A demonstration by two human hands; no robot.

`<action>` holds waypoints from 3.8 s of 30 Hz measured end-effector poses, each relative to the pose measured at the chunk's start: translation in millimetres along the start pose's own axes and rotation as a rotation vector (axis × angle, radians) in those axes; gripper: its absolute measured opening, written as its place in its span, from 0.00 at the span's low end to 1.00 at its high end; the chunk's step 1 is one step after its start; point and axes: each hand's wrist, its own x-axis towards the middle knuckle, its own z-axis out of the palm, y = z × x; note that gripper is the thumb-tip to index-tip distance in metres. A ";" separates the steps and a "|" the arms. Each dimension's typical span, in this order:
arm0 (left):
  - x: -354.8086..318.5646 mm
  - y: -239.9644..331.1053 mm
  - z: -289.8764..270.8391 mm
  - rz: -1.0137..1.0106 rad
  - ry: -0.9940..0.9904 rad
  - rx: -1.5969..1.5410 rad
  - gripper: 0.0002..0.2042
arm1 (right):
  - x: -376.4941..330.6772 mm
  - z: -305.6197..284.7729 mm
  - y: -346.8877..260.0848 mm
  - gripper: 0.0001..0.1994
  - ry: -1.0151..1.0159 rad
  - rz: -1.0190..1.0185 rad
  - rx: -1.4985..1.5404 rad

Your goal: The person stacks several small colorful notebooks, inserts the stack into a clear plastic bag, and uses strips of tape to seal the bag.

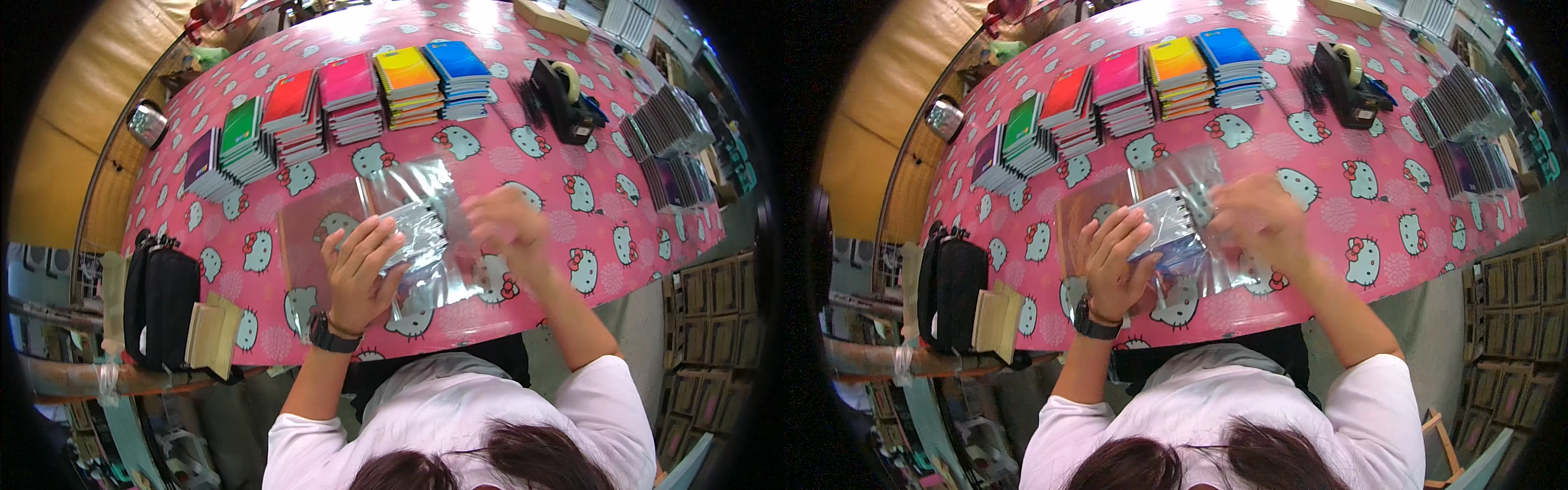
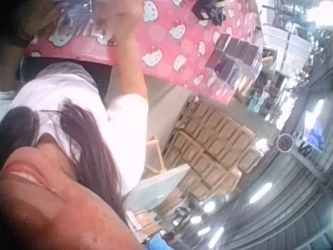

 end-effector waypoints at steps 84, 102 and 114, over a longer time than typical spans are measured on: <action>-0.9 -4.4 22.1 -0.425 0.085 -0.750 0.51 | -70.7 93.4 -26.6 0.20 -0.022 1.312 0.864; 33.5 9.7 6.9 -0.495 0.194 -0.947 0.36 | 21.6 18.5 -23.7 0.34 -0.311 0.577 0.658; 98.1 22.8 -56.2 -0.308 0.226 -0.338 0.13 | 92.6 -45.5 -88.0 0.08 -0.044 0.094 -0.249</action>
